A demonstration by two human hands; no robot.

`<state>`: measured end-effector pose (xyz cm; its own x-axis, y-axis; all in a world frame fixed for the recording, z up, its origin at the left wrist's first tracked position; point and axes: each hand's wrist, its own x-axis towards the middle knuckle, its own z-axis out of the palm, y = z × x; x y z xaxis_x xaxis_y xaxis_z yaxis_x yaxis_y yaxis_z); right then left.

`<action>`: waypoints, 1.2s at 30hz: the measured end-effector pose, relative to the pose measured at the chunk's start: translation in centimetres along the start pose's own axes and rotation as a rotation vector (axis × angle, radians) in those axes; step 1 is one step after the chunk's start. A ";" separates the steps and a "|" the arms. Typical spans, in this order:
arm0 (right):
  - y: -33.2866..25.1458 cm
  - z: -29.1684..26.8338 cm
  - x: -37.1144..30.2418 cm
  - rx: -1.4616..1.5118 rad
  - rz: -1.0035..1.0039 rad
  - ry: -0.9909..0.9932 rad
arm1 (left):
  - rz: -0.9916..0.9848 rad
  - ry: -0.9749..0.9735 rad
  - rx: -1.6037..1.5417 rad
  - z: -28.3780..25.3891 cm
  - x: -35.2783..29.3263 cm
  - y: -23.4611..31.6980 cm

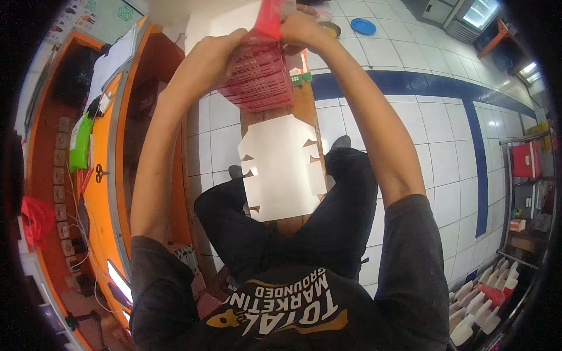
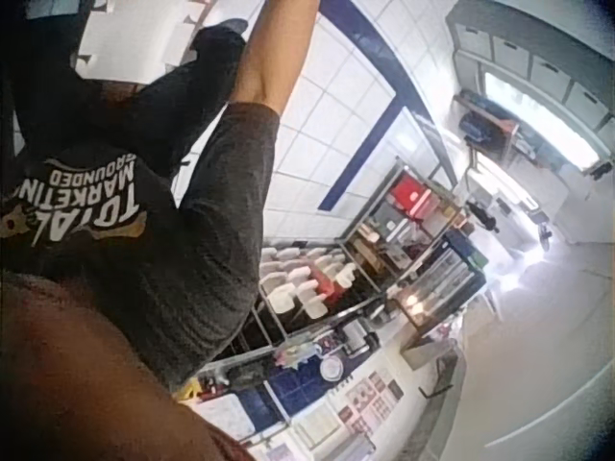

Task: Folding and stacking cardboard food packaging boxes in a commercial kitchen environment.

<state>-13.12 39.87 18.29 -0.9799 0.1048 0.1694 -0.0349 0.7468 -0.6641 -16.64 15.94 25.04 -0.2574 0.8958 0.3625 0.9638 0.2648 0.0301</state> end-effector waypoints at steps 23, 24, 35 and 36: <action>0.3 0.5 3.1 -0.170 0.012 0.352 | -0.041 -0.250 0.134 0.1 0.9 -0.1; 0.5 0.5 3.3 -0.182 -0.019 0.361 | -0.049 -0.276 0.116 0.0 1.0 -0.2; -2.1 0.6 0.7 0.152 0.356 0.150 | -0.303 -0.359 0.064 -1.0 -0.8 -0.6; -1.1 0.8 -0.6 -0.263 0.114 0.391 | -0.144 -0.043 0.006 -0.3 -2.1 -0.9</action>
<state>-12.62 38.50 18.33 -0.8256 0.3970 0.4011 0.1684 0.8516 -0.4964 -16.90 13.72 24.54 -0.3962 0.8625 0.3150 0.9161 0.3941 0.0733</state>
